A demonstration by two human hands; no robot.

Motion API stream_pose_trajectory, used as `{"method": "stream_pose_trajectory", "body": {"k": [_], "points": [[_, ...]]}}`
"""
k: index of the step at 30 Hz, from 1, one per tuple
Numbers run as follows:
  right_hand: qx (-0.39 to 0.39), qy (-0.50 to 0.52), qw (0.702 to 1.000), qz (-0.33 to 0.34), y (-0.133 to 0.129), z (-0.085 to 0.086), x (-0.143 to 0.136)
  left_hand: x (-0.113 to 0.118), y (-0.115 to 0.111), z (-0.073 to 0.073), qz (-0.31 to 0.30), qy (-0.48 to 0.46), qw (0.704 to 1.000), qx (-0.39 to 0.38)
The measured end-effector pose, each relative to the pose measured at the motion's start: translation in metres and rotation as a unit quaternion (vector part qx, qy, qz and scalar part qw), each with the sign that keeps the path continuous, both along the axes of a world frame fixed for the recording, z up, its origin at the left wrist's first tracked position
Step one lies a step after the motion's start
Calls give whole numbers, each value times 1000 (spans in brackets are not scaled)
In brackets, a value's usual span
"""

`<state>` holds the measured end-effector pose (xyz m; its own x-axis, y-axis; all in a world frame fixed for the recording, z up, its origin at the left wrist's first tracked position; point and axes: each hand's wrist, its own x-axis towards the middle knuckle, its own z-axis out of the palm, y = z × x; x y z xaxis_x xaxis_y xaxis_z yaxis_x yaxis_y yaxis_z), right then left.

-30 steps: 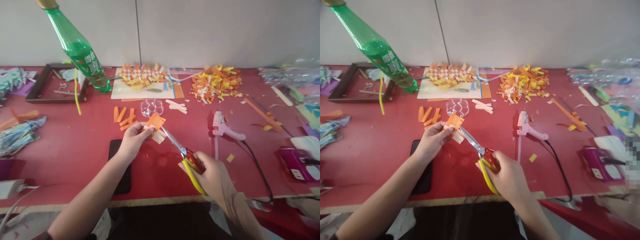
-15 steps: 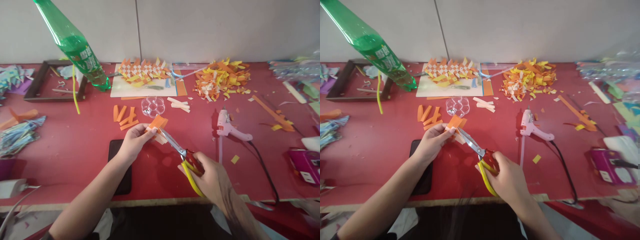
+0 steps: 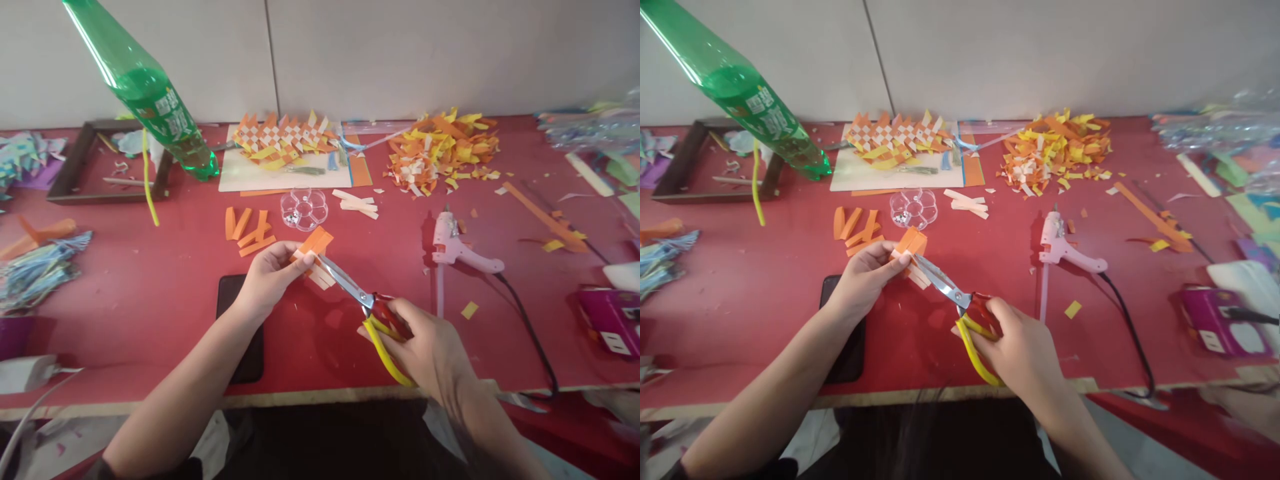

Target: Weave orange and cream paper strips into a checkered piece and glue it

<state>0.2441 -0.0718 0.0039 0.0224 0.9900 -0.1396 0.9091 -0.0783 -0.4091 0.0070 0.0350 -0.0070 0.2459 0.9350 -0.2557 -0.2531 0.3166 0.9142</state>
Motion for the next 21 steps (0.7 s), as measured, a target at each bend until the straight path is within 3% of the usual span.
{"method": "stream_pose_trajectory", "body": {"k": [21], "points": [[126,-81,988,25,0,-3,3,-1,-1,4,-32,-6,999,-14]]}}
